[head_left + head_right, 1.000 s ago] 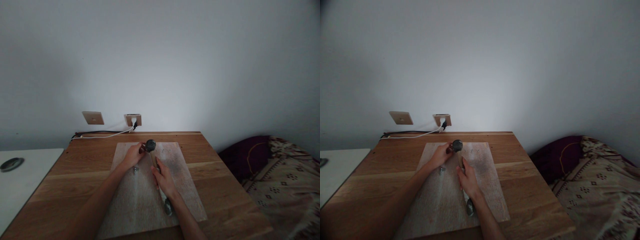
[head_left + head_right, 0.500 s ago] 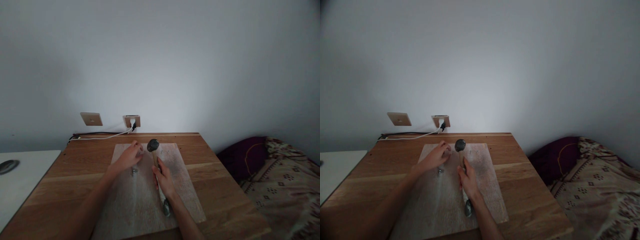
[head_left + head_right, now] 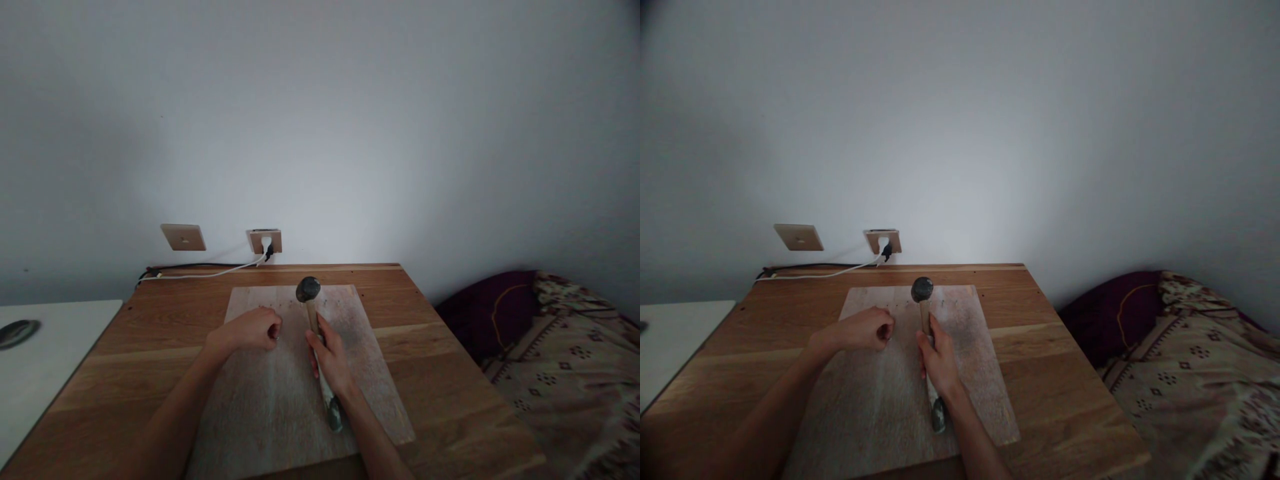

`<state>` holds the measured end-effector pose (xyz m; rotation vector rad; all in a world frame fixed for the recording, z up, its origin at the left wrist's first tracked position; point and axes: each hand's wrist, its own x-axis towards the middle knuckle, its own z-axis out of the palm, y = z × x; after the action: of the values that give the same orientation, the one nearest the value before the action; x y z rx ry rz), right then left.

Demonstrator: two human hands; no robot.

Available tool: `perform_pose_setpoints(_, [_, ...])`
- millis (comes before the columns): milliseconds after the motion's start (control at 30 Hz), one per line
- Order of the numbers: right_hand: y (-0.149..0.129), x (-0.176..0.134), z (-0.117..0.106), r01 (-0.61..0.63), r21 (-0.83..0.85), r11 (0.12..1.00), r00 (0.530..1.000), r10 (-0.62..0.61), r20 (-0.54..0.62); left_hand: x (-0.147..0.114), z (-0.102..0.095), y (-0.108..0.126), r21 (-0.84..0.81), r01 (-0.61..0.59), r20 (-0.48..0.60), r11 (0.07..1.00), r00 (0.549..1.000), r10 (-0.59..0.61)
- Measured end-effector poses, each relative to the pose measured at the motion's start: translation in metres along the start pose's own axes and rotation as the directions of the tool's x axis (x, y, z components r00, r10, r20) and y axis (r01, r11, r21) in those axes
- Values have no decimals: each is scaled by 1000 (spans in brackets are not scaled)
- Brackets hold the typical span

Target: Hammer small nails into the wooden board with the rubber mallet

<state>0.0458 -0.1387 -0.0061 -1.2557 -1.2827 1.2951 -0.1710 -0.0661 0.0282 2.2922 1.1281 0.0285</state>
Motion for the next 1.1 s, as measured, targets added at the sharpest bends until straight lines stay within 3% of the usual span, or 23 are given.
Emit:
perform_pose_setpoints(100, [1, 0, 0, -3, 6, 1000, 1000, 3, -14, -2, -2, 1, -44, 32, -9, 999, 999, -32])
perform_pose_setpoints(267, [3, 1, 0, -22, 2, 1000, 1000, 22, -9, -2, 1, 3, 58, 63, -27, 996, 998, -62])
perform_pose_setpoints(433, [3, 1, -1, -17, -3, 1000, 1000, 17, -15, -1, 0, 5, 15, 25, -56, 1000, 998, -24])
perform_pose_setpoints(567, [2, 1, -1, -17, -11, 1000, 1000, 17, -16, 5, -3, -3, -100, -31, -230, 994, 973, 8])
perform_pose_setpoints(667, [3, 1, -1, -7, -18, 1000, 1000, 7, -8, 12, -3, -14, -125, -18, -405, 992, 914, -35])
perform_pose_setpoints(733, [5, 1, -2, 5, -24, 1000, 1000, -5, -2, 17, 0, -21, -106, 8, -459, 994, 887, -55])
perform_pose_setpoints(967, [5, -1, -2, 6, -28, 1000, 1000, -6, 7, 20, 8, -23, 11, 60, -486, 998, 873, -47])
perform_pose_setpoints(1100, [3, 0, -1, -7, -31, 999, 1000, 7, 5, 19, 4, -18, 27, 46, -459, 999, 888, -29])
